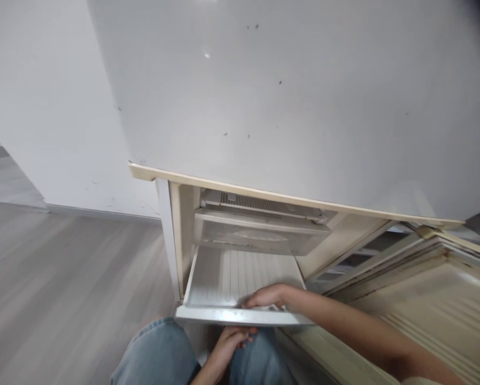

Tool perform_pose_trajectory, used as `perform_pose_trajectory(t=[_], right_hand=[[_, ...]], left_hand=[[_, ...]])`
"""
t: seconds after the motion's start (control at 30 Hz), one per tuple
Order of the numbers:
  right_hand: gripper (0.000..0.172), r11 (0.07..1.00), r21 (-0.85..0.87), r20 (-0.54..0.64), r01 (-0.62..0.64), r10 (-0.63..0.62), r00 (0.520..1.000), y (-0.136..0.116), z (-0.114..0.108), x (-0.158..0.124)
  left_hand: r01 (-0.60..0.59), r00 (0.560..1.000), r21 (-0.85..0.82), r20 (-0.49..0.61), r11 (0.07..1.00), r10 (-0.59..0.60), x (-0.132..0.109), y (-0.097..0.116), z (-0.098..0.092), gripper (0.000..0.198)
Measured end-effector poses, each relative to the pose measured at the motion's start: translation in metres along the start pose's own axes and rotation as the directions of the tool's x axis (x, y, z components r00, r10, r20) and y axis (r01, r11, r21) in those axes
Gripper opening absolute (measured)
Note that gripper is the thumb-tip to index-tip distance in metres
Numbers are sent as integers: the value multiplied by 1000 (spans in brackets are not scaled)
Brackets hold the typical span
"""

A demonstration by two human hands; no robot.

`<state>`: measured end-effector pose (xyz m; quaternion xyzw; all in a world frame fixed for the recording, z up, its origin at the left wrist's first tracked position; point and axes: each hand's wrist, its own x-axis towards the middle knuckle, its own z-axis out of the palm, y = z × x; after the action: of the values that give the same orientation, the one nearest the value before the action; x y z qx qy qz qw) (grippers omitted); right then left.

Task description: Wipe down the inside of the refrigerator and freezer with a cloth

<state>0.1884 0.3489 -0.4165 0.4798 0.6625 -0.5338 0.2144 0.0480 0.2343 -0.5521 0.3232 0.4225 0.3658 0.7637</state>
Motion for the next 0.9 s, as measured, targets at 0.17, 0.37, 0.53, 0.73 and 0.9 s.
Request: perform_pose_trajectory(t=[0.17,0.37,0.53,0.73,0.9], right_hand=[[46,925,379,242,-16,-83,967,-72,15,16],[38,847,527,196,68,-199,960,-98,21,18],[40,949,225,53,219,-237,970,-59,3,-23],[48,968,-13,-59,249,-249,967,-10,-20,-76],[47,990,-51,-85,134,-138,987,6,-30,-108]], left_hand=[[0,1000,12,5,1000,0,0,0,-1,43],[-1,1000,24,4,1000,1,-2,4,-1,46],[-2,1000,23,1,1000,2,-4,7,0,49],[-3,1000,7,-2,1000,3,-6,9,2,44],[5,1000,8,1,1000,-5,-8,11,3,47]])
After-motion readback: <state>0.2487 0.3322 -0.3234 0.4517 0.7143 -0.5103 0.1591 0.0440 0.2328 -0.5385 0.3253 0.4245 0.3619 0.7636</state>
